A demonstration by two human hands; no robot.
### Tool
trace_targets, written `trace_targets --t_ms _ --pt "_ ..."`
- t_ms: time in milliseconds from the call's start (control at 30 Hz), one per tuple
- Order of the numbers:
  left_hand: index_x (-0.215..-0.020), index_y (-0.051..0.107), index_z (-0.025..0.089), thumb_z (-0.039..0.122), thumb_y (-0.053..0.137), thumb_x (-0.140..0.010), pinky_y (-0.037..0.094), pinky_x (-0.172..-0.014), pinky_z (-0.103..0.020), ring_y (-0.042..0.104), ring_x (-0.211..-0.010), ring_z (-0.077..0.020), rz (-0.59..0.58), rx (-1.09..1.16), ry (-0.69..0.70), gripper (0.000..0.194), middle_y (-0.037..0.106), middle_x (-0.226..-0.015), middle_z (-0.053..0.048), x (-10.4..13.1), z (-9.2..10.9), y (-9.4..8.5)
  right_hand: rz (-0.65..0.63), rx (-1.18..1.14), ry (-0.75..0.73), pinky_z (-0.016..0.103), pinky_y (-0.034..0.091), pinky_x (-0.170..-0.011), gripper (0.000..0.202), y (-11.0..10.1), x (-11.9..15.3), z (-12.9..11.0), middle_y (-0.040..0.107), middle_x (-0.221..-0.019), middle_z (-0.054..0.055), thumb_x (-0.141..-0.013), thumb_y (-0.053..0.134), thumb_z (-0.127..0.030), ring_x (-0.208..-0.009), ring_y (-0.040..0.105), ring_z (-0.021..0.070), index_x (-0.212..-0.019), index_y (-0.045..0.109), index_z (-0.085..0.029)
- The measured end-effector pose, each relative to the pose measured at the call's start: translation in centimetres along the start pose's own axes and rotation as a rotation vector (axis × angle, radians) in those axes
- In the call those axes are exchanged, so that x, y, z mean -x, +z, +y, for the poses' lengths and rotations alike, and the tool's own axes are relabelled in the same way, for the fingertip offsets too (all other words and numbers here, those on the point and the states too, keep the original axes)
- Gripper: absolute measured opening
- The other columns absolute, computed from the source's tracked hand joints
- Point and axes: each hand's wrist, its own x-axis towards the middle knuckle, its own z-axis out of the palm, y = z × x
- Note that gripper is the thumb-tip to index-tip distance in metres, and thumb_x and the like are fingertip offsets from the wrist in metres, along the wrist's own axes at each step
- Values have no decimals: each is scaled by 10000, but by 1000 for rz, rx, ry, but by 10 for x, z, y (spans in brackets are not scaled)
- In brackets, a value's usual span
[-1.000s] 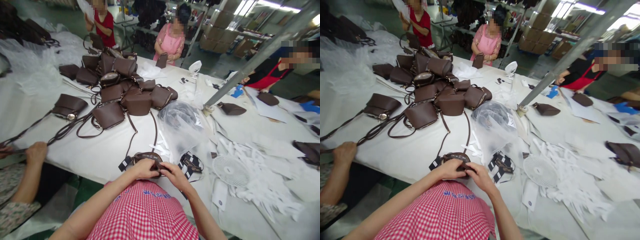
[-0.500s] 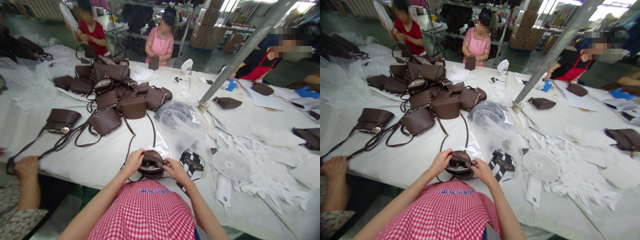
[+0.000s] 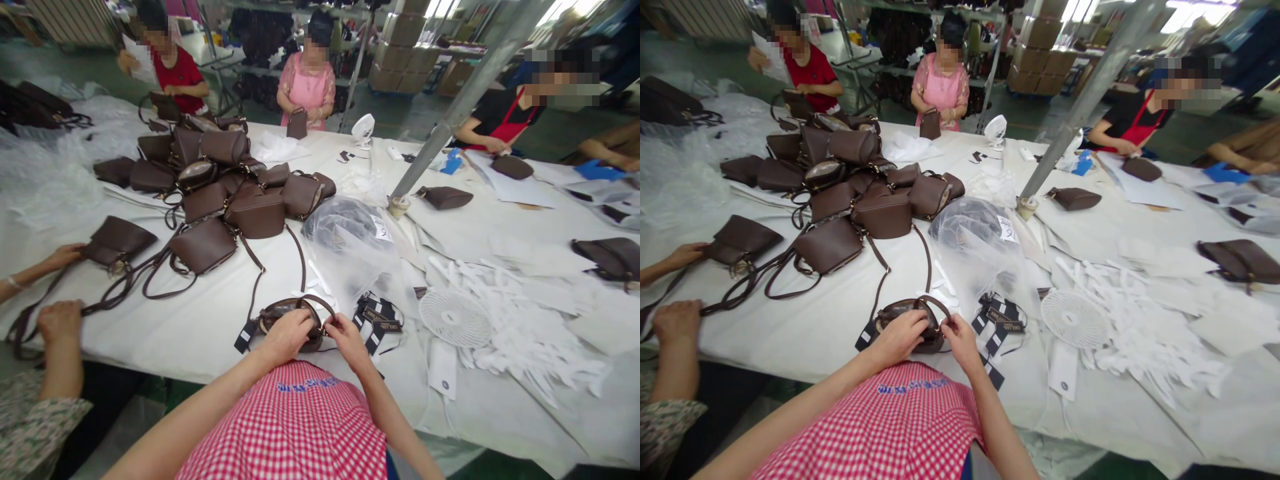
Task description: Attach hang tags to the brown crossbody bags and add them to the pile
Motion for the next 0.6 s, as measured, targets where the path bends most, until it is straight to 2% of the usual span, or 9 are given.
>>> trace_targets --t_ms 100,200,333,467,533,600 --pt "-1058 547 154 76 454 -863 475 -853 -358 564 -974 -214 -73 -52 45 230 581 -1092 -101 -1 -2 11 60 -80 10 297 481 -647 277 3 0 -1 567 -680 -15 -710 655 -442 -655 553 162 -757 532 -198" --pt "-1072 541 146 77 421 -881 461 -857 -379 557 -964 -219 -67 -108 49 236 582 -1090 -103 -1 1 16 86 -121 -36 286 477 -638 275 7 0 0 549 -686 -23 -675 679 -410 -652 540 152 -762 525 -200" --pt "-971 582 134 197 530 -872 467 -826 -376 557 -936 -231 -84 -112 -60 128 587 -1030 -105 -9 11 14 63 -83 -76 275 476 -613 230 12 0 3 551 -676 -33 -689 656 -359 -635 546 146 -783 511 -208" --pt "-858 621 136 370 590 -853 477 -757 -338 569 -866 -216 -67 -53 -189 235 585 -945 -87 -19 18 15 17 -75 -53 253 461 -555 221 15 3 4 540 -637 -56 -690 634 -312 -591 547 137 -834 496 -217" --pt "-832 635 142 397 566 -868 474 -718 -311 576 -827 -200 -61 -40 -227 266 586 -899 -75 -21 18 17 -17 -82 -39 253 466 -550 220 15 5 4 531 -635 -60 -698 622 -303 -581 542 133 -853 491 -219" --pt "-799 643 148 354 550 -882 464 -683 -281 580 -795 -183 -66 -35 -237 241 589 -854 -60 -19 17 20 -33 -110 -56 270 492 -600 225 13 8 2 548 -698 -43 -703 626 -306 -621 555 135 -862 494 -218"
